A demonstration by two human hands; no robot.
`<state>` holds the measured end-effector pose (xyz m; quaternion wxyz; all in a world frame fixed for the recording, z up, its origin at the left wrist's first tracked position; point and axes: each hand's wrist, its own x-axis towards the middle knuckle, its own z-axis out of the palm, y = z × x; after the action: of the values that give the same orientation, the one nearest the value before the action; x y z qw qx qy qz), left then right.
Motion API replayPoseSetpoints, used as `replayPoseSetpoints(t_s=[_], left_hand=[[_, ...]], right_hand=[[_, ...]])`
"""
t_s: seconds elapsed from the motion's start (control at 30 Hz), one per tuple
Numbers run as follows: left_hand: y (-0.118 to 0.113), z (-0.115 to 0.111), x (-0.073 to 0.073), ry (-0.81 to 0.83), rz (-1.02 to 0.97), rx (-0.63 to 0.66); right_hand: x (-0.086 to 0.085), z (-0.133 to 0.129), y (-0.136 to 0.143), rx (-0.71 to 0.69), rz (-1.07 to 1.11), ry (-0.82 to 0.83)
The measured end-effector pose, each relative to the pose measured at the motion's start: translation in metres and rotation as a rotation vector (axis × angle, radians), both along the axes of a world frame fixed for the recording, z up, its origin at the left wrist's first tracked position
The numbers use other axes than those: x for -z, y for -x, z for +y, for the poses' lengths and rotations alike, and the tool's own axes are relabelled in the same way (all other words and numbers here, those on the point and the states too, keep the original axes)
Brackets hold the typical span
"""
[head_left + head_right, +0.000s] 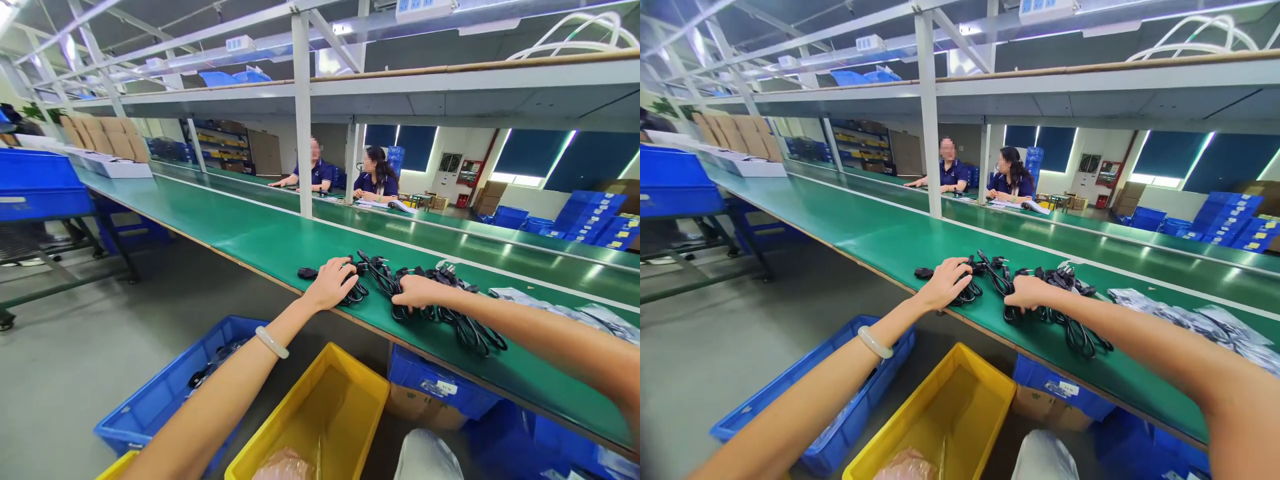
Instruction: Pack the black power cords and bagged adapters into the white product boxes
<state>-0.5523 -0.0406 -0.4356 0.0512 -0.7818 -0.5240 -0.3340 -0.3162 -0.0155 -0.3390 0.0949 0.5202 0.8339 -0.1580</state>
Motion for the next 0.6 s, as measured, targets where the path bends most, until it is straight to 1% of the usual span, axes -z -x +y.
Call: replayPoseSetpoints(t_s=[0.03, 0.1, 0.13, 0.17, 0.2, 0.23, 0.3, 0.33, 0.4, 0.43, 0.5, 0.6], left_hand=[[0.000, 0.000, 0.000, 0.008, -0.002, 0.000], [0.001, 0.001, 0.000, 0.019, -0.014, 0.004], [0.001, 0.001, 0.000, 0.021, -0.021, 0.009], [0.001, 0.001, 0.000, 0.023, -0.026, 0.014], [0.002, 0.001, -0.001, 0.024, -0.030, 0.018], [0.002, 0.001, -0.001, 0.027, -0.032, 0.021], [0.003, 0.002, 0.000, 0.031, -0.029, 0.026], [0.003, 0.002, 0.000, 0.031, -0.026, 0.029], [0.003, 0.002, 0.001, 0.030, -0.024, 0.035], [0.004, 0.003, 0.001, 0.030, -0.026, 0.037], [0.004, 0.003, 0.001, 0.030, -0.032, 0.042], [0.004, 0.004, 0.001, 0.031, -0.034, 0.052]], right_hand=[[0.000, 0.002, 0.000, 0.015, 0.066, -0.034], [-0.009, 0.007, -0.001, 0.056, 0.243, -0.046], [-0.015, 0.009, -0.003, 0.057, 0.299, -0.044], [-0.021, 0.011, -0.007, 0.041, 0.305, -0.058], [-0.024, 0.011, -0.012, 0.017, 0.244, -0.086], [-0.024, 0.010, -0.018, -0.001, 0.123, -0.129], [-0.015, 0.008, -0.029, -0.017, -0.151, -0.226], [-0.010, 0.007, -0.033, -0.020, -0.237, -0.254], [-0.002, 0.007, -0.037, -0.017, -0.277, -0.266], [-0.002, 0.009, -0.035, -0.007, -0.249, -0.279], [-0.014, 0.012, -0.030, 0.042, -0.130, -0.266], [-0.044, 0.010, -0.027, 0.072, 0.134, -0.098]])
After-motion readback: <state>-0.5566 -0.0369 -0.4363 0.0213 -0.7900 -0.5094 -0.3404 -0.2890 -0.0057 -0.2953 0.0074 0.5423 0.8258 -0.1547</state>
